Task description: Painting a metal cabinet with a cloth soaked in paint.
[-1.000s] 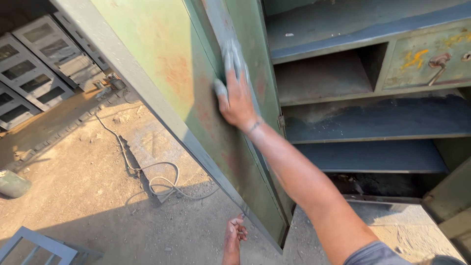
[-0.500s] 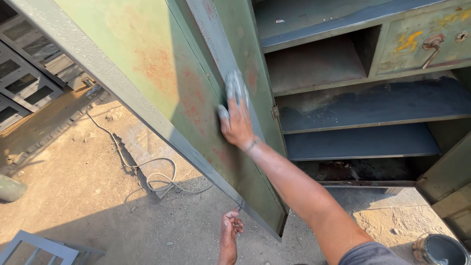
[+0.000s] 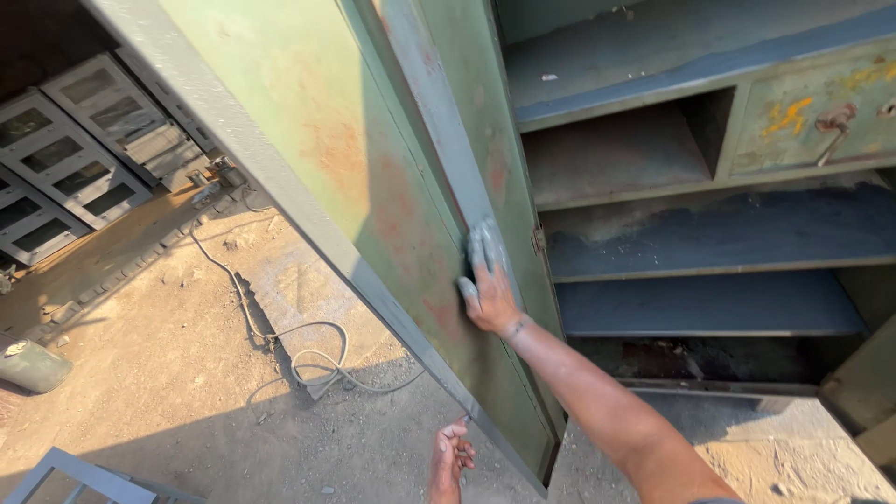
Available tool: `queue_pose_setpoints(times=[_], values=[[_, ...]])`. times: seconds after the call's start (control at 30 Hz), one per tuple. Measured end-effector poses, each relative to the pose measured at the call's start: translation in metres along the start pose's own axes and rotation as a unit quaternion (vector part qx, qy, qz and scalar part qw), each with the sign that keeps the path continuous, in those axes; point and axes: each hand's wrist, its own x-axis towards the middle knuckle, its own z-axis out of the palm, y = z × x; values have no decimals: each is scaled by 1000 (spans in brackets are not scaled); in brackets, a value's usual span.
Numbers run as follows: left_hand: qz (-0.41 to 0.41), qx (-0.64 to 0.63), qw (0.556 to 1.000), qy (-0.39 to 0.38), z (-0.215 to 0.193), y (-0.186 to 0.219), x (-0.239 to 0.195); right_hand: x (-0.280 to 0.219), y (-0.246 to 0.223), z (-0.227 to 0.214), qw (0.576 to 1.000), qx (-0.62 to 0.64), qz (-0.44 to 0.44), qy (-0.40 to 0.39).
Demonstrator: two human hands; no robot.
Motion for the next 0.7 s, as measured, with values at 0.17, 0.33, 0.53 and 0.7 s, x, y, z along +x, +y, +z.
queue_pose_setpoints(times=[0.17, 0.33, 0.53, 0.7], values=[[-37, 21, 999, 9, -5, -9, 8, 85, -63, -40, 992, 63, -65, 86], [-37, 0, 999, 0, -11, -24, 13, 226, -124, -80, 979, 73, -137, 132], [-23, 14, 999, -17, 1, -5, 0, 144, -68, -41, 987, -101, -53, 111], [7, 33, 999, -36, -6, 0, 2, 162, -99, -58, 987, 98, -45, 119]])
